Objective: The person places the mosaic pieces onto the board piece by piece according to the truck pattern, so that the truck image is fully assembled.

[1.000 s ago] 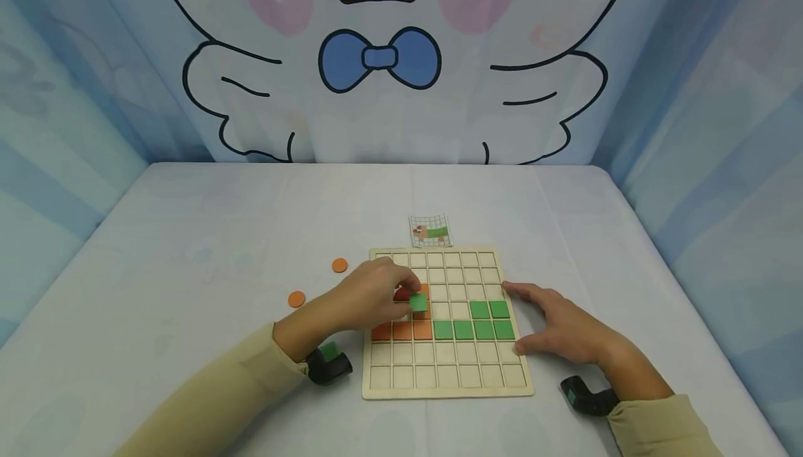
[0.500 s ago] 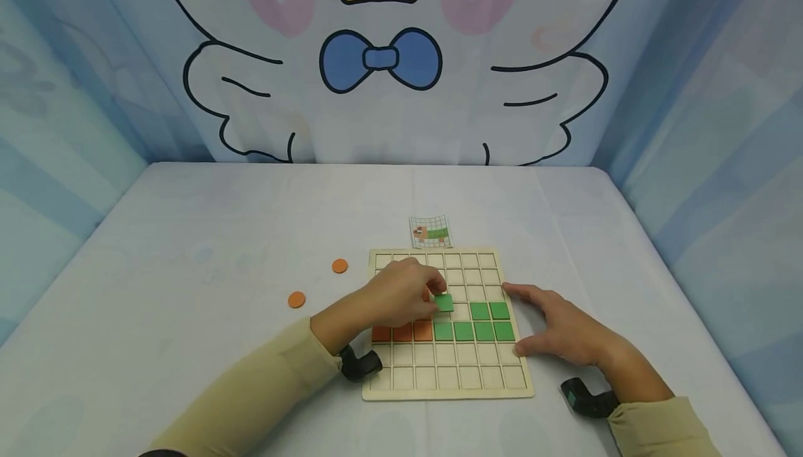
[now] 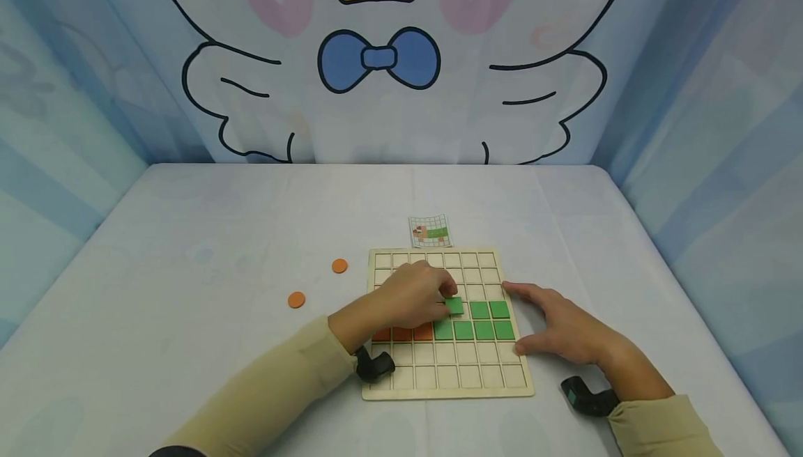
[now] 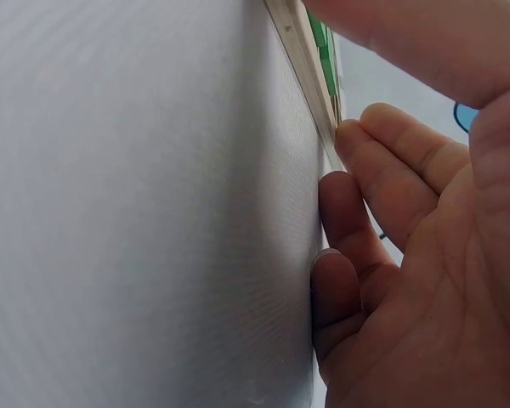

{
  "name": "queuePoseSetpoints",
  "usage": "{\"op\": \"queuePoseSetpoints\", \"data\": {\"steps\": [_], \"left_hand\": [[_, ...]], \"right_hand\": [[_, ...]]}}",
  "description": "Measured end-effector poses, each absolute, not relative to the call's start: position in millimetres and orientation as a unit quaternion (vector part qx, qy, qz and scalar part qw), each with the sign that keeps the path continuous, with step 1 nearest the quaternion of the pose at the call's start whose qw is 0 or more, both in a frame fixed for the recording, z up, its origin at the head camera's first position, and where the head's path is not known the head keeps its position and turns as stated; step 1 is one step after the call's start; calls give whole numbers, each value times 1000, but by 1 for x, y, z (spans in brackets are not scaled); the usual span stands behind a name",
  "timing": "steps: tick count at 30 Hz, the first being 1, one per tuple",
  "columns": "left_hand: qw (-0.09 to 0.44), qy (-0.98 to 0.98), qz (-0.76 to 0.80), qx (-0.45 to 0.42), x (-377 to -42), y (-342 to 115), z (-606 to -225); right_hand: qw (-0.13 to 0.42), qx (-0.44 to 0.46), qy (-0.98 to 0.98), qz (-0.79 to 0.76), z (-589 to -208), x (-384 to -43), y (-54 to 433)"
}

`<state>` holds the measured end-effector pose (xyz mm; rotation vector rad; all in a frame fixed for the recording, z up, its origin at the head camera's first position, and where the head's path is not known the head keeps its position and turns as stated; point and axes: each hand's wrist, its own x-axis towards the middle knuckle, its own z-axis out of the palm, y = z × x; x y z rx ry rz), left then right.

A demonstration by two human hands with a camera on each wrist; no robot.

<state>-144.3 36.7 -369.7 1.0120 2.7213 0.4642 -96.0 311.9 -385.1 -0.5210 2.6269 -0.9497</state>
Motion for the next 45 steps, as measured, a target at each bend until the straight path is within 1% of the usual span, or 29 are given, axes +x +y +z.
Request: {"op": "queuePoseSetpoints", "data": {"steps": [14, 33, 45], "left_hand": [[109, 925, 128, 341, -144, 47, -371], [102, 925, 114, 349, -143, 55, -375], [118, 916, 146, 354, -141, 46, -363]], "right_hand": [[146, -184, 915, -327, -386, -96, 312], [145, -186, 913, -334, -386, -96, 312], [145, -190, 909, -343, -385, -95, 312]]}}
